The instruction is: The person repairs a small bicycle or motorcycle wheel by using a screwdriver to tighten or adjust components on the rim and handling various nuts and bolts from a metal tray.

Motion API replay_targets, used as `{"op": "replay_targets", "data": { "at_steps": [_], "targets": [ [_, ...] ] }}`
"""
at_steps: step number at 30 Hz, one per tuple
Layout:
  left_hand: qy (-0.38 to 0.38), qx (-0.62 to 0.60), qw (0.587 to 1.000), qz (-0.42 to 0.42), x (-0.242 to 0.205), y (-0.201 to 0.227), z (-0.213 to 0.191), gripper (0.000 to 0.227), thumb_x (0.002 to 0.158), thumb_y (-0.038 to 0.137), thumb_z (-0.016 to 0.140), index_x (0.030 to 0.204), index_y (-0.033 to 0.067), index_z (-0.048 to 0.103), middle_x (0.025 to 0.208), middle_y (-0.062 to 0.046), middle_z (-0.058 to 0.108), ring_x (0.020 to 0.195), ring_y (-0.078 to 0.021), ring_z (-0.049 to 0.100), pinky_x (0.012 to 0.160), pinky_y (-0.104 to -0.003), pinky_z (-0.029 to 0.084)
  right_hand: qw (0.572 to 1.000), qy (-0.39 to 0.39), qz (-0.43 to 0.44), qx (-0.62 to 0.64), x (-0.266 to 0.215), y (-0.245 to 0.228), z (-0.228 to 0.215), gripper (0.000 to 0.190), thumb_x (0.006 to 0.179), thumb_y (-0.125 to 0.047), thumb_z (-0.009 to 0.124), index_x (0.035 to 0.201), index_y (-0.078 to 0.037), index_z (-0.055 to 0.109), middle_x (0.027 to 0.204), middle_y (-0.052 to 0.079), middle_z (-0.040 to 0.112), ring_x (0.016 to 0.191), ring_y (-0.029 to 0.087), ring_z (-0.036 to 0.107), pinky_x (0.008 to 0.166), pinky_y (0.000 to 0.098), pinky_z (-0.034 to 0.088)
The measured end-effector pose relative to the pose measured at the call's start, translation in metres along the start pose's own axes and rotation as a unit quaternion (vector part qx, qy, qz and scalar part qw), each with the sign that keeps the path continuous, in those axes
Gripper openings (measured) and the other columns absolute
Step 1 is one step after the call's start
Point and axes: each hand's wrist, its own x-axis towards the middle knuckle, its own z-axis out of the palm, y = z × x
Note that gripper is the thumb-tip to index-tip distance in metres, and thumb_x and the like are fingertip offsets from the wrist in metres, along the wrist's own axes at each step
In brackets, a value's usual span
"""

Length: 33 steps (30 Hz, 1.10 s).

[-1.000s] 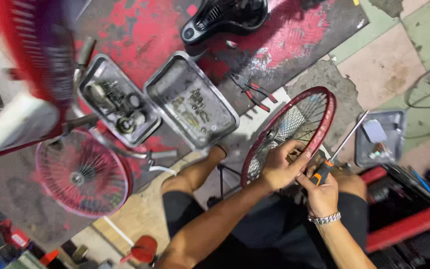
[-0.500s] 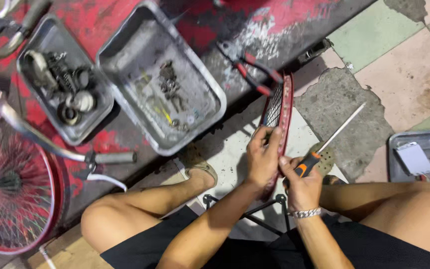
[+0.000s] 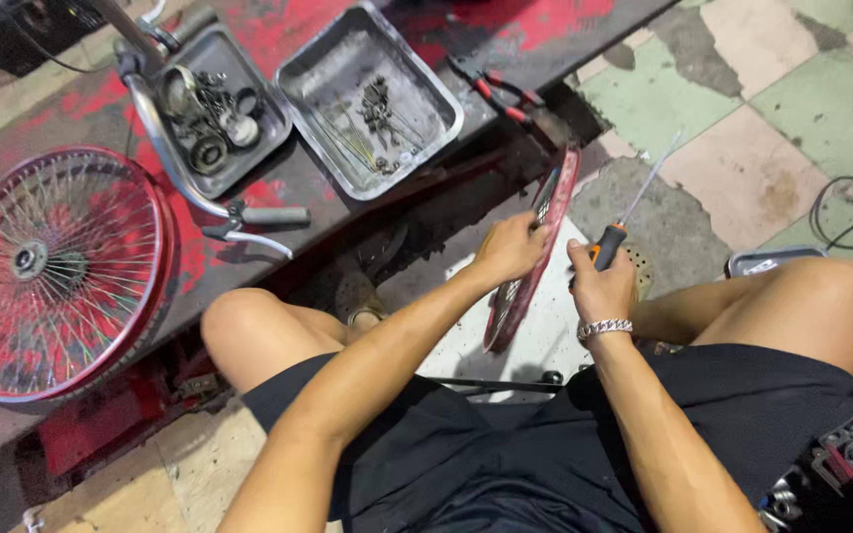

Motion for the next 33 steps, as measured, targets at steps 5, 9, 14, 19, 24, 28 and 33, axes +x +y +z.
{"op": "replay_targets", "data": {
  "at_steps": [5,9,14,19,24,28,33],
  "targets": [
    [-0.045,0.063,0.997,-0.022,-0.018,-0.027,-0.026,0.037,0.098,0.033,0.059,0.095,-0.0019,0.070,0.089,-0.030,0.069,0.089,-0.0492,0.067,0.083,-0.058,0.051,0.985,-0.152,-0.053,-0.069,-0.005,-0.036,0.006,0.035,0.099,-0.036,0.066,0.099,-0.001,0.068,0.065,0.006,0.065,0.053,0.013,0.059,0.050,0.0328,0.046],
    [-0.009,0.008,1.000,-0.015,-0.021,-0.047,-0.036,0.034,0.098,0.030,0.060,0.091,-0.0019,0.070,0.089,-0.028,0.071,0.087,-0.0467,0.070,0.081,-0.055,0.054,0.959,-0.171,-0.175,-0.143,0.004,-0.065,0.031,0.033,0.097,-0.032,0.063,0.110,-0.002,0.068,0.072,0.011,0.070,0.064,0.024,0.067,0.062,0.0402,0.052],
    [0.006,-0.024,0.997,-0.067,-0.020,-0.043,-0.060,0.028,0.094,0.022,0.061,0.089,-0.0047,0.068,0.087,-0.031,0.069,0.089,-0.0485,0.069,0.082,-0.055,0.055,0.898,-0.154,-0.362,-0.199,0.040,-0.105,0.101,0.035,0.093,-0.029,0.068,0.116,-0.002,0.067,0.100,0.020,0.069,0.096,0.040,0.065,0.083,0.0476,0.051],
    [-0.053,0.025,0.990,-0.131,-0.016,-0.028,-0.085,0.031,0.094,0.023,0.060,0.089,-0.0063,0.070,0.089,-0.035,0.069,0.091,-0.0507,0.068,0.088,-0.055,0.054,0.861,-0.144,-0.403,-0.276,0.087,-0.132,0.188,0.035,0.092,-0.029,0.072,0.115,-0.003,0.066,0.109,0.020,0.062,0.107,0.040,0.057,0.090,0.0508,0.047],
    [-0.047,0.058,0.986,-0.151,-0.017,-0.022,-0.099,0.031,0.094,0.022,0.059,0.089,-0.0066,0.070,0.089,-0.034,0.069,0.090,-0.0512,0.069,0.087,-0.056,0.054,0.834,-0.076,-0.483,-0.254,0.097,-0.151,0.224,0.050,0.086,-0.026,0.075,0.125,0.001,0.060,0.114,0.023,0.060,0.107,0.044,0.055,0.090,0.0531,0.044],
    [-0.049,0.043,0.988,-0.137,-0.016,-0.029,-0.102,0.029,0.095,0.020,0.058,0.093,-0.0064,0.070,0.087,-0.032,0.070,0.089,-0.0493,0.069,0.085,-0.056,0.054,0.828,-0.171,-0.492,-0.209,0.087,-0.131,0.170,0.056,0.089,-0.017,0.073,0.136,0.003,0.052,0.125,0.025,0.057,0.118,0.044,0.055,0.103,0.0498,0.045],
    [-0.091,-0.083,0.972,-0.201,-0.010,-0.032,-0.103,0.031,0.098,0.022,0.055,0.110,-0.0061,0.061,0.076,-0.024,0.075,0.076,-0.0353,0.078,0.086,-0.046,0.060,0.848,-0.441,-0.108,-0.274,0.070,-0.081,0.090,0.079,0.076,-0.022,0.079,0.146,-0.007,0.046,0.127,0.019,0.068,0.119,0.028,0.067,0.102,0.0389,0.050]
  ]
}}
